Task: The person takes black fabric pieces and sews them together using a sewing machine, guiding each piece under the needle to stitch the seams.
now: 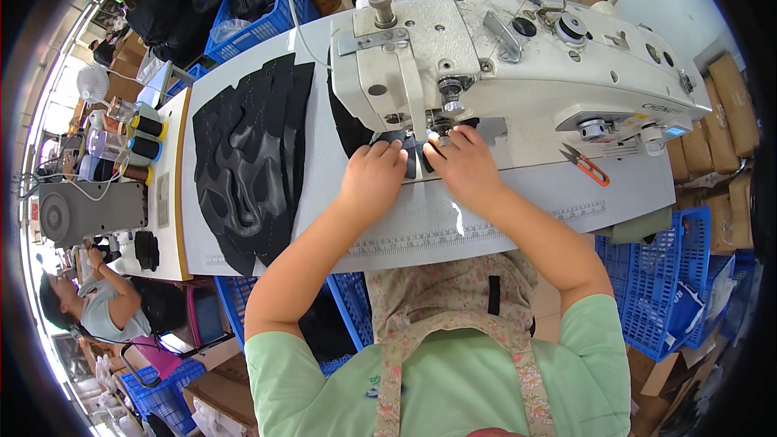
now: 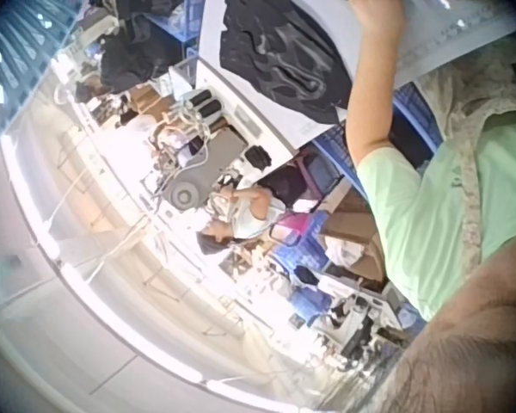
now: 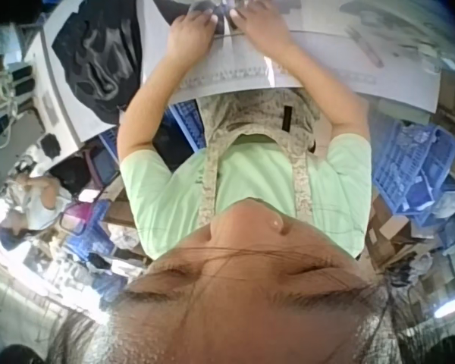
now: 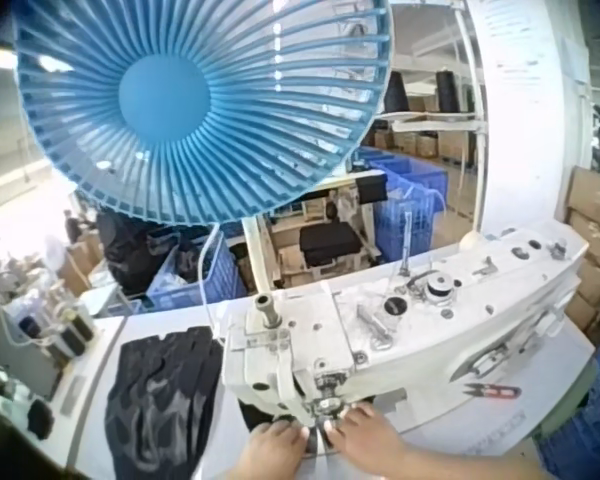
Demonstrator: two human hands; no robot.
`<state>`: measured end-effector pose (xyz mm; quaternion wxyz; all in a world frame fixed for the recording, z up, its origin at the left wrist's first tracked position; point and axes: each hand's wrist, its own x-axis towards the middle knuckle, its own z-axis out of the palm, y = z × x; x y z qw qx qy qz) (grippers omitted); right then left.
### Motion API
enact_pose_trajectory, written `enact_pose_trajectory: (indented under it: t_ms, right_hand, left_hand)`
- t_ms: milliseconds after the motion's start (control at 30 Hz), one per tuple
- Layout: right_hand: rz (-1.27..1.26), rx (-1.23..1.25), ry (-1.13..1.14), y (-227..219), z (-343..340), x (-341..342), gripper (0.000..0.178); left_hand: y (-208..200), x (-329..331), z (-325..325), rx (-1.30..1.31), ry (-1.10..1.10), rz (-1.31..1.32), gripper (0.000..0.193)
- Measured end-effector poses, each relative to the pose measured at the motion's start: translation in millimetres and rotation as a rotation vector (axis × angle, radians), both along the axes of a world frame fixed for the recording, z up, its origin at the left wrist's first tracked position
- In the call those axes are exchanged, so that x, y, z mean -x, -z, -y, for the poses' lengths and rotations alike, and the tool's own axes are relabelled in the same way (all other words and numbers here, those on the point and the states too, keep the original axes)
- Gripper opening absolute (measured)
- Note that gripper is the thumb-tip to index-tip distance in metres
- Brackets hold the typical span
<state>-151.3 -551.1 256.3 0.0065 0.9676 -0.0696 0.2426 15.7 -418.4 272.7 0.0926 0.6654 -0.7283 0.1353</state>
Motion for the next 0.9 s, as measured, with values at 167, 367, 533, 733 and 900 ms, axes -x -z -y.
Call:
enact_pose_trajectory:
  t_ms: [167, 367, 533, 733, 900]
  right_hand:
    - [0.104, 0.057, -0.010, -2.6, 0.3, -4.5, 0.011]
    - [0.069, -0.009, -0.010, -1.9, 1.7, -2.7, 0.022]
    - [0.021, -0.039, -0.008, 1.1, 2.8, -2.5, 0.033]
    - [0.034, -0.066, 0.008, 0.3, 1.8, -2.2, 0.031]
    - [0.074, -0.056, 0.000, 2.9, 1.4, -3.4, 0.030]
  left_hand:
    - [-0.3, -0.4, -0.6, -0.014, -0.010, 0.002, 0.033]
    - [-0.1, 0.6, 0.4, -0.020, -0.016, 0.007, 0.033]
    - [-1.2, 1.1, 0.8, 0.014, 0.005, 0.021, 0.026]
    - [3.3, 2.5, 0.6, -0.012, -0.024, 0.039, 0.028]
    - [3.1, 4.0, -0.4, 0.004, -0.008, 0.091, 0.028]
